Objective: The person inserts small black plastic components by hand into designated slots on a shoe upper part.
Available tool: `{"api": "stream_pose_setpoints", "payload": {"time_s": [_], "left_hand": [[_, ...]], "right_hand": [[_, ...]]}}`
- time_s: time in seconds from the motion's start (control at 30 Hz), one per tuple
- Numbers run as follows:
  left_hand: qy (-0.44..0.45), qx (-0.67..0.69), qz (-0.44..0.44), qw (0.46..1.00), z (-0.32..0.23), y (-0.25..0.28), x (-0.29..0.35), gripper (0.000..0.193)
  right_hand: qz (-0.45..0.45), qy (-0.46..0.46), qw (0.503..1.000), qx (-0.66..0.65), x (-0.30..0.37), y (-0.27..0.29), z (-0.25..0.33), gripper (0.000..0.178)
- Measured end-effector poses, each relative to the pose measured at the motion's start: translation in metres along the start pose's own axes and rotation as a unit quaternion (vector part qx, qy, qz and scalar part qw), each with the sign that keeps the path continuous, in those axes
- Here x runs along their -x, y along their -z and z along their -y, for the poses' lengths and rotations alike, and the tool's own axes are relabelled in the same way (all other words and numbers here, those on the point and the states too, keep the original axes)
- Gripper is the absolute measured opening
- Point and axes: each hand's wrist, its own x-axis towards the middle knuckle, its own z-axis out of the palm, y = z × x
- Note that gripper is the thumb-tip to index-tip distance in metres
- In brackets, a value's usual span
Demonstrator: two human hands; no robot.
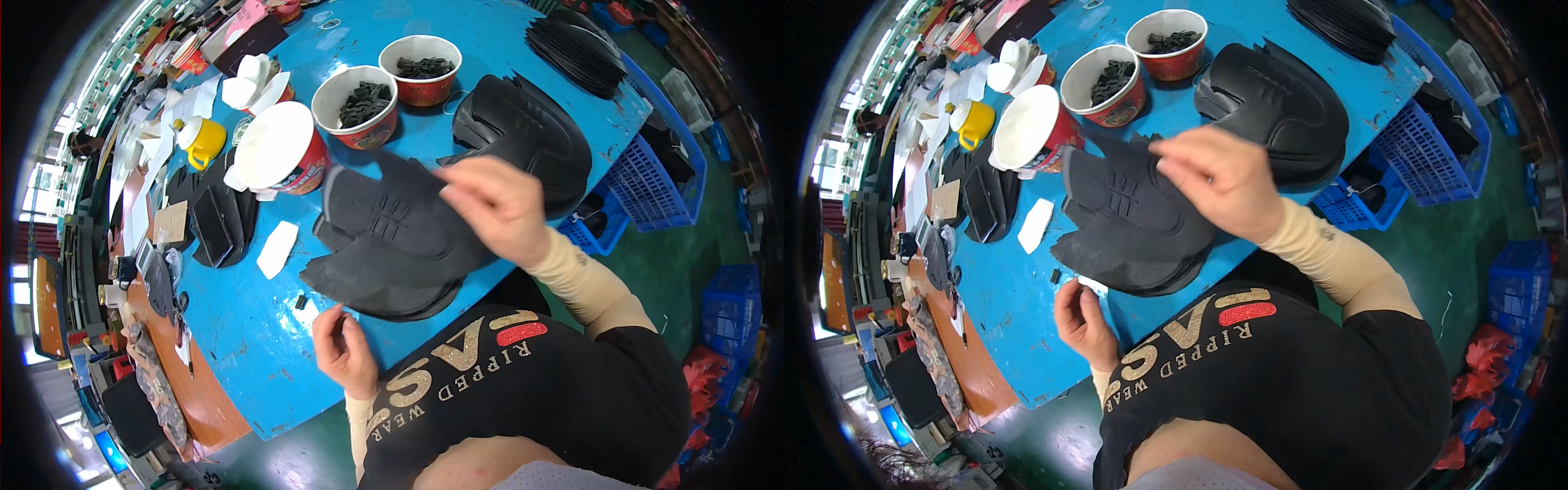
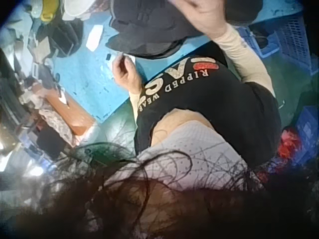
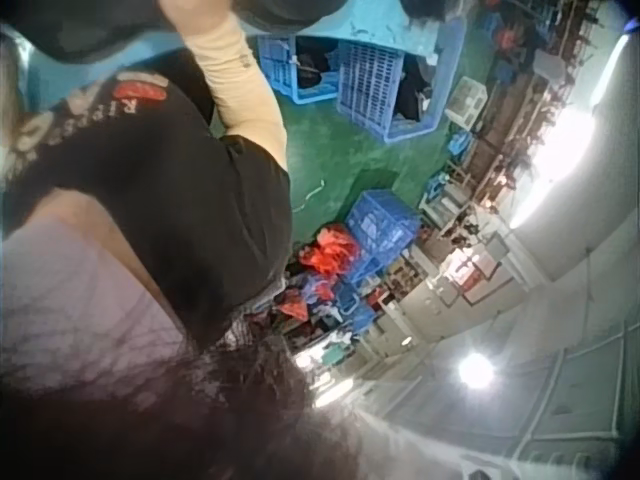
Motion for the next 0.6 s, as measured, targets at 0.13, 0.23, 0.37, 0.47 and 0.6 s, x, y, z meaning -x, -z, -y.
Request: {"api": "stream_pose_setpoints", "payload": {"time_s": [0.13,0.23,0.37,0.47,0.6], "left_hand": [[0.037,0.143,0.039,0.988,-0.014,0.001,-0.009,0.028],[0.072,0.182,0.063,0.979,-0.029,-0.011,-0.017,0.025],[0.132,0.332,0.112,0.927,-0.036,-0.024,-0.031,0.026],[0.178,0.343,0.145,0.911,-0.045,-0.036,-0.038,0.026],[0.157,0.335,0.154,0.916,-0.038,-0.038,-0.035,0.023]], "right_hand": [[-0.314,0.025,0.943,-0.111,-0.026,0.066,0.007,0.019],[-0.286,0.152,0.943,0.078,-0.026,0.096,0.008,0.021],[-0.027,0.181,0.958,0.220,-0.007,0.079,-0.026,0.029],[0.028,0.100,0.978,0.179,0.019,0.059,-0.046,0.029],[0.117,0.045,0.989,-0.079,0.015,0.013,0.001,0.023]]}}
